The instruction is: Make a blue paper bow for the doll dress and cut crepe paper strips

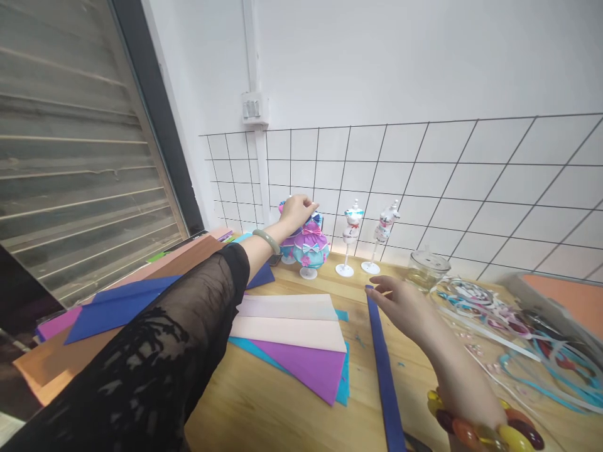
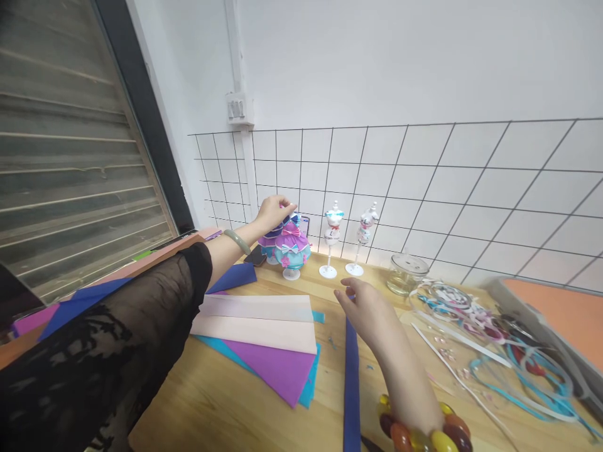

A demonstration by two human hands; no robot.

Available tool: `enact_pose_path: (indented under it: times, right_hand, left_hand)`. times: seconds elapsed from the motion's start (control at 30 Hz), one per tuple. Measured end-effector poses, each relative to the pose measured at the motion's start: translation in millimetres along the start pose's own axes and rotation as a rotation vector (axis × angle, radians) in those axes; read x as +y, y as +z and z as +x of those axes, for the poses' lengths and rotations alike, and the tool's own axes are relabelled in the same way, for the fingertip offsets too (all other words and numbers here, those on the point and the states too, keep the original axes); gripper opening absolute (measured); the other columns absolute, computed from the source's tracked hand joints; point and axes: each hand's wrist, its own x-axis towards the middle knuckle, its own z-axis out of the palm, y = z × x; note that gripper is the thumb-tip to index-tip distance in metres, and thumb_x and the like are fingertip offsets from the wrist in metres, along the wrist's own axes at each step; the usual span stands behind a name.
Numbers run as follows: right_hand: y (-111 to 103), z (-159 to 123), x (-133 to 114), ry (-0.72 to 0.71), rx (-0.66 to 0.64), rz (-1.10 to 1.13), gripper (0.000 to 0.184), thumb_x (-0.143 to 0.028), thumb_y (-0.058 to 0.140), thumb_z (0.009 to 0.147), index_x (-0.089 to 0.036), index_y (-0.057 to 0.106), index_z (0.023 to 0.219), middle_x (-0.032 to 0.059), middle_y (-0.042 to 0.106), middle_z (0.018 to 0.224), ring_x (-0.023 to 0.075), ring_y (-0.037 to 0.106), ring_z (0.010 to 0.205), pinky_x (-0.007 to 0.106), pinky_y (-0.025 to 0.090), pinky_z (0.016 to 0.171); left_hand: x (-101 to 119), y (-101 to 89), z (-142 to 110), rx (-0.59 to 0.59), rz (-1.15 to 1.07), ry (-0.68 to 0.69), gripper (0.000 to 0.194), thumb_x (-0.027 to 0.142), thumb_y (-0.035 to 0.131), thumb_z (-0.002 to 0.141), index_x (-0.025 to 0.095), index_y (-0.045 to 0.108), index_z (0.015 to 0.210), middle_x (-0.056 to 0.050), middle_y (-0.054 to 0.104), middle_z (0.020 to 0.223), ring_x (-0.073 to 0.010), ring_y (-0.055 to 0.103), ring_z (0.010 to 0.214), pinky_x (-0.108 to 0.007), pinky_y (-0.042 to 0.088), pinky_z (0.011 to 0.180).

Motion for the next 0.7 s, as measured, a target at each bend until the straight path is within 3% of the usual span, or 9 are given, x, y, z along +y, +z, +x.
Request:
enact_pose_path:
  times: [0.27, 0.7]
  right_hand:
    - [14.4, 7.8, 20.6, -0.017, -0.08, -0.019, 0.036, -0.038, 0.047, 0.077, -0.018, 0.063, 0.102, 0.0076, 0.068, 0.085, 0.022, 0.064, 0.074, 0.031, 0.043, 0.06]
    - [16.2, 5.4, 21.1, 0.026, -0.15, -0.027, 0.035, -0.037, 0.049, 0.076, -0.018, 0.063, 0.102, 0.0089, 0.068, 0.087, 0.0223, 0.064, 0.075, 0.031, 0.043, 0.06]
  left_hand:
    - [-2.9, -1.6, -3.1, -0.009, -0.055, -0.032, 0.025, 0.042, 0.056, 0.075, 0.019, 0.06, 0.065, -0.002, 0.065, 0.074, -0.016, 0.057, 0.074, -0.029, 0.041, 0.071]
    - [1.8, 2.3, -4.6, -0.028, -0.15, -0.057, 0.027, 0.043, 0.054, 0.076, 0.018, 0.06, 0.066, -0.001, 0.064, 0.067, -0.0136, 0.056, 0.065, -0.027, 0.039, 0.065]
